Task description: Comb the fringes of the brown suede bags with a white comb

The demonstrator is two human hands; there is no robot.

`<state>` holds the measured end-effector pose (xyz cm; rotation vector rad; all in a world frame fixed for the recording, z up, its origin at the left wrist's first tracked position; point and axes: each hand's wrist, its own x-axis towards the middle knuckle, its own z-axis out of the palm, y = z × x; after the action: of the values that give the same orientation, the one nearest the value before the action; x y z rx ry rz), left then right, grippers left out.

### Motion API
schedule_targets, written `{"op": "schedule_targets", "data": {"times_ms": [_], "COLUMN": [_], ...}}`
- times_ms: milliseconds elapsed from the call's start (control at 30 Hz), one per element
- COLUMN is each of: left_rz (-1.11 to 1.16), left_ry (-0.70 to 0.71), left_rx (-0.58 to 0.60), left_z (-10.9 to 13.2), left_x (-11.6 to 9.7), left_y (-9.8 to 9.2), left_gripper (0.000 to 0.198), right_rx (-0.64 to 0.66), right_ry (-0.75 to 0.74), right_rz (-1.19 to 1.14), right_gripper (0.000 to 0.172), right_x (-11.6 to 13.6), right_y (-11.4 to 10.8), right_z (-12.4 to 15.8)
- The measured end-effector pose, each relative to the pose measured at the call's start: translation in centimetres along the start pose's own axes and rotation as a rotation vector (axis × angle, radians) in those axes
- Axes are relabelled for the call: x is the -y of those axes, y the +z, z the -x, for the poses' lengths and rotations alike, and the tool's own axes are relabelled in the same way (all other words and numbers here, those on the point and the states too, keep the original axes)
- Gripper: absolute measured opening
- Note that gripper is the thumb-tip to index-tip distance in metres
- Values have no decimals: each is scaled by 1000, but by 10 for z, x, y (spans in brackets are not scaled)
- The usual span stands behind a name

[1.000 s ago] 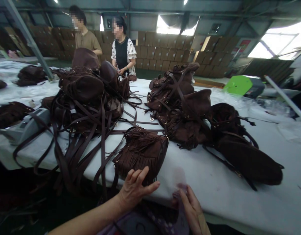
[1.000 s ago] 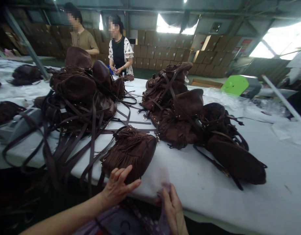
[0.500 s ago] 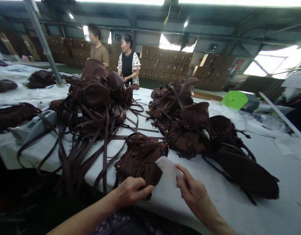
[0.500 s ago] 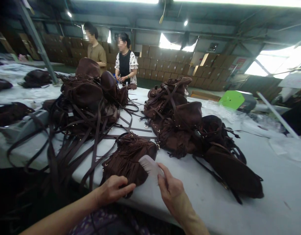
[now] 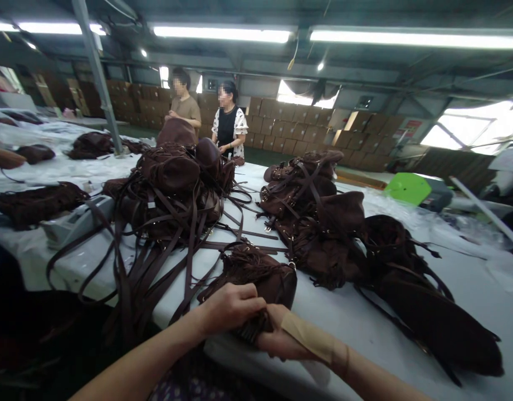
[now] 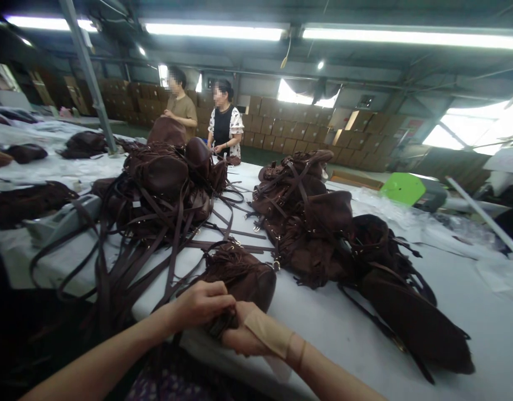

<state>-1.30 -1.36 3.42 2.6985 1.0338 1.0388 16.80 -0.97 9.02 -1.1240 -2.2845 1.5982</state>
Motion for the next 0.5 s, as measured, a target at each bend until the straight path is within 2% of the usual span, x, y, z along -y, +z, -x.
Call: {"op": "schedule_targets", "data": {"times_ms": [67, 100, 200, 233, 267, 300, 333, 400, 433, 500], "left_rz": [131, 216, 553, 697, 850, 995, 1108, 1163, 1120, 1013], "left_ry": [-115, -198, -519, -592, -620, -610, -577, -518, -512, -530], "left_rx": [-39, -113, -538, -665, -736, -748, -684, -447, -347, -224], "left_z": [-11, -15, -17, -14, -9, -5, 0, 3, 2, -7], "left_x": [7, 10, 16, 16, 15, 12, 8, -4, -11, -21], "left_y": [-10, -17, -39, -44, -47, -48, -46, -37, -31, -17], "left_gripper": [21, 19, 37, 43, 48, 56, 67, 84, 84, 68], "right_rx": [42, 58, 10, -17, -39, -55, -60, -54, -45, -45], "right_ry": [64, 79, 88, 89, 83, 69, 49, -13, -40, -50], "right_rz": [-73, -149, -527, -654, -753, -815, -859, -899, -895, -864], "right_gripper": [11, 16, 38, 39, 35, 30, 28, 33, 35, 38], "right_x": [0, 1, 4, 6, 8, 10, 12, 16, 17, 15], "right_y": [3, 2, -9, -13, -17, -21, -23, -25, -24, -22], "right_z": [0, 0, 0, 0, -1, -1, -1, -2, -3, -6]}}
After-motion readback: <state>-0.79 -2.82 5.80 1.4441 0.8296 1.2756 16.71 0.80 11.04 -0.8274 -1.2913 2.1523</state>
